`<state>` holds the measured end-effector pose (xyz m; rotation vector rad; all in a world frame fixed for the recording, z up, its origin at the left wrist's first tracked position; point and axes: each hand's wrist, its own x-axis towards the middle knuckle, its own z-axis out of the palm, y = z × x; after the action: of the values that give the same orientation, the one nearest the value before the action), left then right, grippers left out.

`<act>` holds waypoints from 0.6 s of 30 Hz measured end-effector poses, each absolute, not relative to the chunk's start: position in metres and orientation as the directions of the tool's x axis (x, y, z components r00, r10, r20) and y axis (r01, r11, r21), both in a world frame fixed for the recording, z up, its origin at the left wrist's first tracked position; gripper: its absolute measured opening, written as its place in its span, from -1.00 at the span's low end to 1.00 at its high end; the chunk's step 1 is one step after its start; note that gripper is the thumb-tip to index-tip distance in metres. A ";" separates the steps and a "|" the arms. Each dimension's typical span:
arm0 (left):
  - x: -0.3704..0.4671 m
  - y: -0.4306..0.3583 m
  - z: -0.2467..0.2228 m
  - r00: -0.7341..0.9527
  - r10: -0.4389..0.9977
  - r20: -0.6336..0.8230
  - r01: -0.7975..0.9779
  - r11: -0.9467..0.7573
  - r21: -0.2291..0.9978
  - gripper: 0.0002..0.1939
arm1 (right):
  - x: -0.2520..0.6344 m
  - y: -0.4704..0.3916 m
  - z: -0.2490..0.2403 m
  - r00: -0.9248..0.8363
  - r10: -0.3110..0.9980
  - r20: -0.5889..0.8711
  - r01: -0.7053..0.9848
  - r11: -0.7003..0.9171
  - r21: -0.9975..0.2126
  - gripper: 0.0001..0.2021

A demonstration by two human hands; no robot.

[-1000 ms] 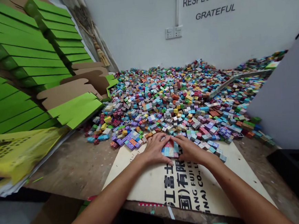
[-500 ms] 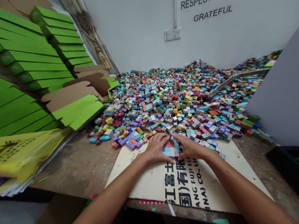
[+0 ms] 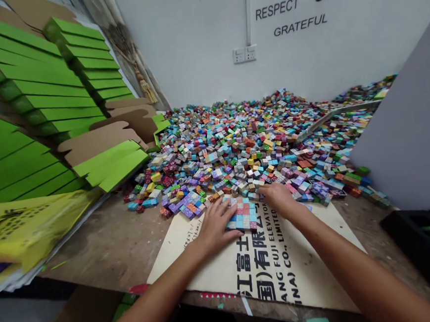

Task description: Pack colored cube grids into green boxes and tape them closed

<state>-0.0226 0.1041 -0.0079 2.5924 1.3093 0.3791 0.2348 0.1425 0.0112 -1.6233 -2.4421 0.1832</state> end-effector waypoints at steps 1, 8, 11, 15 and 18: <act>-0.026 0.100 -0.010 0.546 0.827 0.136 0.768 -0.559 0.311 -0.26 | 0.233 0.143 0.010 -0.390 0.915 0.102 0.897 0.403 -0.184 -0.69; -0.037 0.096 -0.020 0.540 0.832 0.128 0.758 -0.546 0.357 -0.38 | 0.236 0.138 -0.006 -0.364 0.925 0.105 0.921 0.375 -0.106 -0.70; -0.035 0.100 -0.018 0.548 0.825 0.140 0.754 -0.559 0.345 -0.37 | 0.240 0.137 -0.009 -0.375 0.921 0.108 0.910 0.387 -0.148 -0.70; -0.033 0.102 -0.014 0.547 0.826 0.134 0.759 -0.557 0.337 -0.37 | 0.244 0.134 -0.008 -0.355 0.931 0.089 0.918 0.365 -0.156 -0.67; -0.033 0.100 -0.013 0.550 0.824 0.134 0.757 -0.560 0.336 -0.36 | 0.241 0.133 -0.005 -0.348 0.931 0.112 0.916 0.363 -0.172 -0.63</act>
<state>-0.0325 0.1004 -0.0134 2.5480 1.3244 0.4067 0.2410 0.1326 -0.0052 -1.6683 -2.4313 0.1166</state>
